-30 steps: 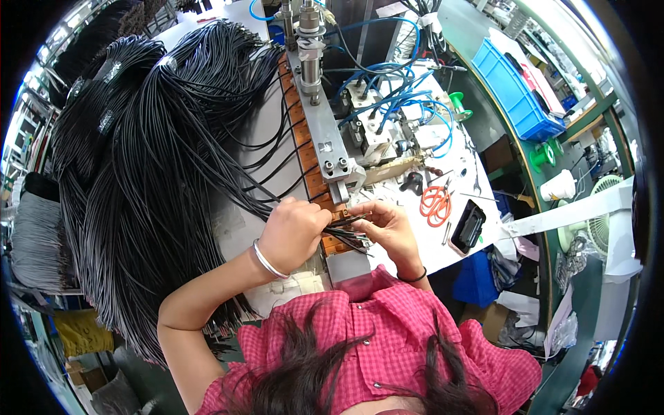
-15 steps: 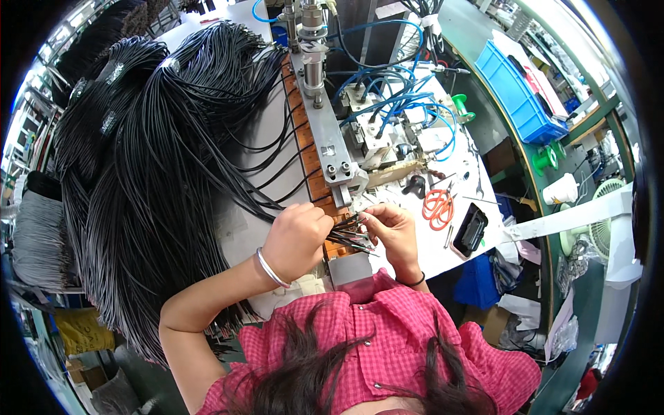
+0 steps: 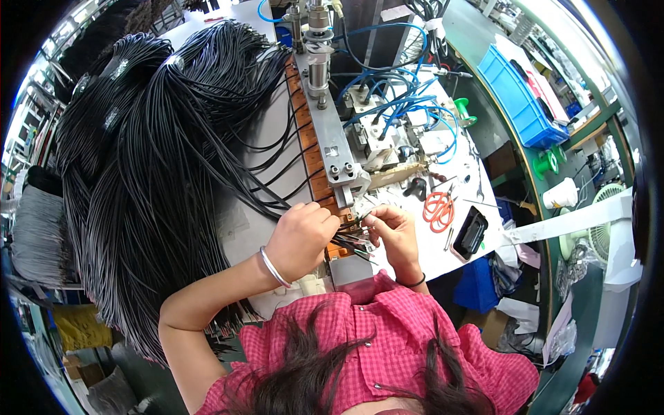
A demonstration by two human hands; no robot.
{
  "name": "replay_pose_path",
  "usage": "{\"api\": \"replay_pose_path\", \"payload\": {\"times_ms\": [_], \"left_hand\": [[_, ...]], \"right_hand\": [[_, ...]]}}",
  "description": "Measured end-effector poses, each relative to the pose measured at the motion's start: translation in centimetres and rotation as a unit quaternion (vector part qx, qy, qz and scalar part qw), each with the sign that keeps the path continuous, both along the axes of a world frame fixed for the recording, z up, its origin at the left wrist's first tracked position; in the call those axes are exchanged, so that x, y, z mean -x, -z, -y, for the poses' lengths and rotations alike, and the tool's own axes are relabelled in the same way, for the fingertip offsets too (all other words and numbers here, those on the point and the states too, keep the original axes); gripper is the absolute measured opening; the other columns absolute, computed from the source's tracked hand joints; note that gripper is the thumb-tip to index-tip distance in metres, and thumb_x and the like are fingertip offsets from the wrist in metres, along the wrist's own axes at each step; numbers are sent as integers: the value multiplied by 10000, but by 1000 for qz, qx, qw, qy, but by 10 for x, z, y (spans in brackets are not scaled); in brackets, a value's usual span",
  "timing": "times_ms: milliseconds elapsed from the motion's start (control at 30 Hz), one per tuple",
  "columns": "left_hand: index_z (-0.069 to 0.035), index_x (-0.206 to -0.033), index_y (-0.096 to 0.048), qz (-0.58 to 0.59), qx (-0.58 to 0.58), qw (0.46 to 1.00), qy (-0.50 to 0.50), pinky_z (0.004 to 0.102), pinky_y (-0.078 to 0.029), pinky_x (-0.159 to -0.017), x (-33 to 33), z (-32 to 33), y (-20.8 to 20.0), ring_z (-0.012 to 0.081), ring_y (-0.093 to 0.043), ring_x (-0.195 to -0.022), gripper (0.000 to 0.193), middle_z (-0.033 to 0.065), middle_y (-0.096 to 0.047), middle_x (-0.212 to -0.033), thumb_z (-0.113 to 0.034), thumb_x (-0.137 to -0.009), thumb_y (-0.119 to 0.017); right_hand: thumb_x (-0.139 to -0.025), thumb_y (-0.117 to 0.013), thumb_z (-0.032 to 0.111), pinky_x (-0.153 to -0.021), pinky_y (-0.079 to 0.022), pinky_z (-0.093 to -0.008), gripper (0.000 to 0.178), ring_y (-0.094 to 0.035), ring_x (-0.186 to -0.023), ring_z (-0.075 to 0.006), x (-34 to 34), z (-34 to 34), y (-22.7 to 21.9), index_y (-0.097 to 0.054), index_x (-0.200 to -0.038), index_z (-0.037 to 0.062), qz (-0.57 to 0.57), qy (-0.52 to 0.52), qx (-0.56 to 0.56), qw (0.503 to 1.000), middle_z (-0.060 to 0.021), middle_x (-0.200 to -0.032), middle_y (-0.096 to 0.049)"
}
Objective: The person holds a bundle of cables and positions the exposed wire ends into a machine fixture by hand.
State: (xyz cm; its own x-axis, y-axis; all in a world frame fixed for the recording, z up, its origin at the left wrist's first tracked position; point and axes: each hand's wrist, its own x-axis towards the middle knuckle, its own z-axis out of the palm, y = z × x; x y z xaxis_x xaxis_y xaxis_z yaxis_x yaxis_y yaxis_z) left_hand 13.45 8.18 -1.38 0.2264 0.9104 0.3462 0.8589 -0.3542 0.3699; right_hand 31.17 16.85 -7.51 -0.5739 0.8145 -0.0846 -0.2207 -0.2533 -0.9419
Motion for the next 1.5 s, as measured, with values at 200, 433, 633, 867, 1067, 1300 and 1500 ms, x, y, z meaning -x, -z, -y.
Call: {"api": "replay_pose_path", "payload": {"times_ms": [200,433,633,867,1067,1300,1500], "left_hand": [[-30,-690,-501,-10,9,1000,-3,374,-390,-626,2,2,0,271,-496,-696,101,93,-498,-670,-10,-598,-538],[-32,-710,-545,-2,5,1000,25,361,-398,-643,-4,1,9,260,-501,-714,109,85,-511,-677,-8,-605,-558],[-46,-736,-527,-31,-3,999,19,350,-409,-692,2,-2,11,246,-514,-749,173,80,-527,-692,1,-583,-592],[-37,-781,-543,-55,71,995,-39,366,-395,-662,4,2,5,266,-504,-717,188,89,-527,-693,34,-607,-542],[-40,-777,-545,-55,11,998,-25,367,-397,-652,5,0,9,268,-512,-700,185,90,-523,-670,14,-602,-575],[-33,-738,-537,21,7,999,-31,367,-408,-648,4,-1,12,271,-520,-708,157,96,-522,-682,-1,-594,-589],[-35,-698,-497,10,-10,1000,-11,363,-400,-636,3,0,7,274,-506,-717,157,93,-504,-680,31,-567,-556]], "right_hand": [[-817,-632,37,-434,-351,-169,48,-466,-481,-35,-5,-5,-8,-616,-848,4,-65,-164,125,976,-2,-646,-585],[-805,-651,40,-428,-358,-173,68,-471,-488,-34,-7,-7,6,-603,-845,13,9,-73,22,997,-8,-668,-594],[-845,-610,85,-414,-339,-167,68,-448,-467,-26,-1,-10,13,-586,-812,31,68,-38,-15,997,6,-634,-569],[-883,-559,130,-417,-320,-175,139,-390,-460,-17,-2,-20,12,-528,-776,46,70,-143,82,984,43,-577,-483],[-864,-581,107,-431,-318,-163,88,-412,-485,-12,-2,-17,10,-542,-819,41,142,-107,59,982,54,-618,-485],[-813,-622,16,-445,-348,-159,76,-470,-506,-25,7,3,-12,-597,-885,10,21,-25,-19,999,22,-650,-554],[-810,-617,-2,-447,-367,-165,23,-475,-491,-39,3,0,-4,-615,-832,1,35,-7,1,999,-15,-681,-596]]}}
